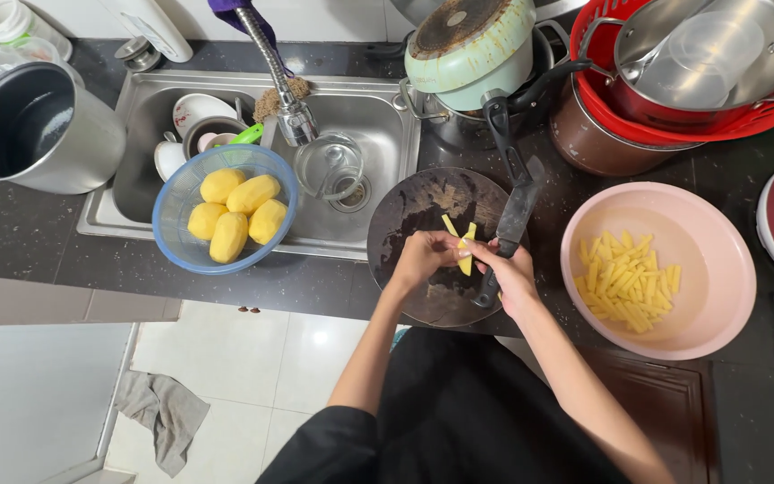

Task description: The person is slicing peeled potatoes into strips for fries on a wooden cutting board and then transferring them into a bowl of water.

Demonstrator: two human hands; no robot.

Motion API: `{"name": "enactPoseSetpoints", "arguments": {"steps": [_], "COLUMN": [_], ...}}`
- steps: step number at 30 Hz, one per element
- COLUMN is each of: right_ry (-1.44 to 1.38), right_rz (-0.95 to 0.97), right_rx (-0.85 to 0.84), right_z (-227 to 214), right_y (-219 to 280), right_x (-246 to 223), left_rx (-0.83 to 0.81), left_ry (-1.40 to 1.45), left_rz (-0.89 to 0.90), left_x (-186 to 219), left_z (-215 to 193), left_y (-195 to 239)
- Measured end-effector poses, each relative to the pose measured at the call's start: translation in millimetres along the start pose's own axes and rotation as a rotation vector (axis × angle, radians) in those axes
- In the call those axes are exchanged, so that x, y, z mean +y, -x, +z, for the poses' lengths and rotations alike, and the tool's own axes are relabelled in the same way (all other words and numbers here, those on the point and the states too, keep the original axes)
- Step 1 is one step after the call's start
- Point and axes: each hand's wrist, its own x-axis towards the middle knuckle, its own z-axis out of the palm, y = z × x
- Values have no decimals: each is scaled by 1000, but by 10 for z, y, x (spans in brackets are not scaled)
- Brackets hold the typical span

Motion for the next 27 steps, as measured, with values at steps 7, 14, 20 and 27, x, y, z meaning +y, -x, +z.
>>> {"name": "enactPoseSetpoints", "arguments": {"steps": [7, 14, 20, 27], "right_ry": [-5, -279, -368, -58], "right_rz": [-9, 170, 166, -15], "right_rx": [29, 48, 37, 49], "right_z": [-64, -98, -114, -256], "right_y": [-79, -71, -49, -222], "right_x": [131, -6, -117, 255], "left_rx": [0, -23, -48, -127], "left_ry": [-187, 449, 817, 160], "left_rz": [-31, -175, -140, -363], "left_x": [61, 44, 186, 303], "left_z": [20, -11, -44, 173], "left_y": [-6, 44, 102, 36]}}
